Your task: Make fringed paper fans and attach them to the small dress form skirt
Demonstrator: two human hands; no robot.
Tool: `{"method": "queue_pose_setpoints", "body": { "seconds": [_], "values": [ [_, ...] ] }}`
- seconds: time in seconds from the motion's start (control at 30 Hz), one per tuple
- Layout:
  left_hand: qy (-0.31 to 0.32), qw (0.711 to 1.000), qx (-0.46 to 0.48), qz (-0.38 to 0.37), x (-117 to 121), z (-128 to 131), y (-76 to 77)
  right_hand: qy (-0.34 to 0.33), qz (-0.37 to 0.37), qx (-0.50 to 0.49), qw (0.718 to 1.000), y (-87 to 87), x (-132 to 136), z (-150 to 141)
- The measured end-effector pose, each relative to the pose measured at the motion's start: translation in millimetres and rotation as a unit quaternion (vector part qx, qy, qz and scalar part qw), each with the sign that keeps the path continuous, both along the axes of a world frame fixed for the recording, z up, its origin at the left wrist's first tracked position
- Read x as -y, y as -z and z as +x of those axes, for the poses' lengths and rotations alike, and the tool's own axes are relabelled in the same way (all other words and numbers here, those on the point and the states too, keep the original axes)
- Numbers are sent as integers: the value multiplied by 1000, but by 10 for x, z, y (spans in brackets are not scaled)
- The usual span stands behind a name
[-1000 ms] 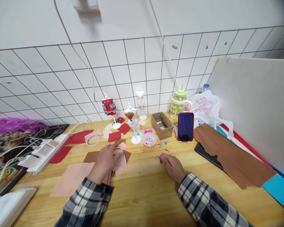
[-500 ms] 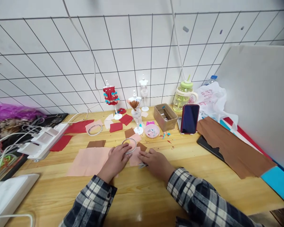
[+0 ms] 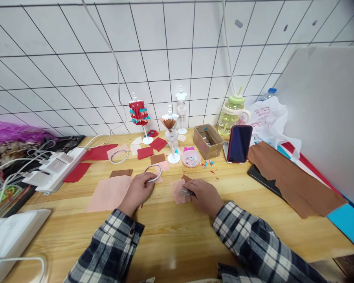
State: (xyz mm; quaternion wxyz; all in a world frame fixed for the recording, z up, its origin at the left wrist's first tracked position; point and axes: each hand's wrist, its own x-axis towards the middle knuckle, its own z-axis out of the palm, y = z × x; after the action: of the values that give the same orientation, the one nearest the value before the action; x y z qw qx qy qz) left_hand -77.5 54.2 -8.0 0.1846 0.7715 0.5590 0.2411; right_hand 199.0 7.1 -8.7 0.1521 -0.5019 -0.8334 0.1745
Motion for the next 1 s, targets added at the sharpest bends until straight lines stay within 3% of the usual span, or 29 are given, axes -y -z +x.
{"method": "queue_pose_setpoints", "body": {
  "seconds": [0.23, 0.43, 0.53, 0.6, 0.67, 0.73, 0.8, 0.9, 1.0],
  "values": [
    [-43, 991, 119, -48, 23, 18, 70, 21, -1, 54, 998, -59, 70, -40],
    [-76, 951, 281, -100, 99, 110, -58, 7, 3, 58, 998, -63, 51, 22],
    [-138, 919, 364, -57, 135, 144, -135, 17, -12, 44, 999, -35, 33, 36],
    [-182, 910, 372, -6, 155, 148, -169, 12, -18, 8, 1000, -23, 21, 44],
    [-188, 909, 372, 20, 180, 155, -186, 8, -16, -16, 1000, -21, 4, 64],
    [-156, 919, 362, 23, 216, 191, -191, -4, -10, -7, 1000, -22, -16, 93],
    [-97, 948, 302, 22, 262, 264, -183, -30, -14, 15, 999, -25, -34, 127],
    [46, 992, 117, -2, 328, 412, -144, -77, -29, 14, 996, -30, -60, 198],
    [143, 989, -37, -21, 357, 506, -90, -100, -34, -9, 994, -47, -106, 329]
  ]
}}
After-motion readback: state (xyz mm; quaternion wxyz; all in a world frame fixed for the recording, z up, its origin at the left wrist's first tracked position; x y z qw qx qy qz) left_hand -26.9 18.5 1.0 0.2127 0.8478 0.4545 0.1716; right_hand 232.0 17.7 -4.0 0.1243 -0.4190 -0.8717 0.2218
